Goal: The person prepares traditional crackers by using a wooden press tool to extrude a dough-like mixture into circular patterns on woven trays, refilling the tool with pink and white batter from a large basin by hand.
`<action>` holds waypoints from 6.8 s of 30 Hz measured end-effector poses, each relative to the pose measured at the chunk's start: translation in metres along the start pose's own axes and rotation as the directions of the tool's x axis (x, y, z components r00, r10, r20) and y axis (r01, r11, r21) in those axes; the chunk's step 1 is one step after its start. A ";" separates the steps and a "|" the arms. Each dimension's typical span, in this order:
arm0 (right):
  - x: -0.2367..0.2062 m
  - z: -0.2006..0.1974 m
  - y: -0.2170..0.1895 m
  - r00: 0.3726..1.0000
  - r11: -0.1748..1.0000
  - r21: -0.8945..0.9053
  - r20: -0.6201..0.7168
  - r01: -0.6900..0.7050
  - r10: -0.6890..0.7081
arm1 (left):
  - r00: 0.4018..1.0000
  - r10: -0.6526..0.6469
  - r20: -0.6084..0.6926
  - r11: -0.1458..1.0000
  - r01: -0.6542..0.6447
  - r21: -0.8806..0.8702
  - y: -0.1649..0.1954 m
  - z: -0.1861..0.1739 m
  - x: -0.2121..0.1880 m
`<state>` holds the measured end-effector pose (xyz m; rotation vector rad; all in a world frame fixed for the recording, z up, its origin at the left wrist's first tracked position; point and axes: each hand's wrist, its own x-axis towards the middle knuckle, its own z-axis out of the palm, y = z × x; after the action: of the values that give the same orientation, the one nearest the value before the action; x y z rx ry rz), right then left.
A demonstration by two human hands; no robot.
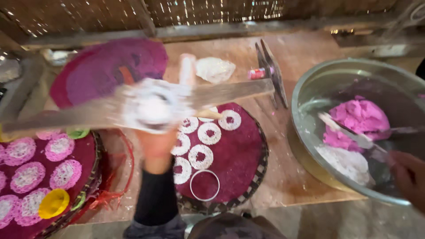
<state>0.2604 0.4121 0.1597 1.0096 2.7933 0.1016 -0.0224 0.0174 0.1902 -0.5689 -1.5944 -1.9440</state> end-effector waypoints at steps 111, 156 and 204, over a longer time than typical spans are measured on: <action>0.117 0.049 -0.332 -0.025 0.773 0.630 0.776 0.079 -0.630 | 0.901 0.188 0.390 0.177 0.360 -0.916 -0.156 -0.208 -0.047; 0.101 0.025 -0.352 0.410 0.733 0.363 0.647 0.575 -0.643 | 0.946 -0.284 0.156 0.024 0.169 -0.985 -0.178 -0.191 -0.081; -0.011 0.105 -0.394 0.270 0.039 0.546 -0.349 0.837 -0.898 | 0.955 -0.203 0.219 0.946 0.133 0.296 -0.063 -0.139 -0.107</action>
<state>0.0404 0.1029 0.0100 -0.9083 2.7699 -1.1327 0.0199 -0.0938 0.0466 -0.5900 -2.0948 -1.7739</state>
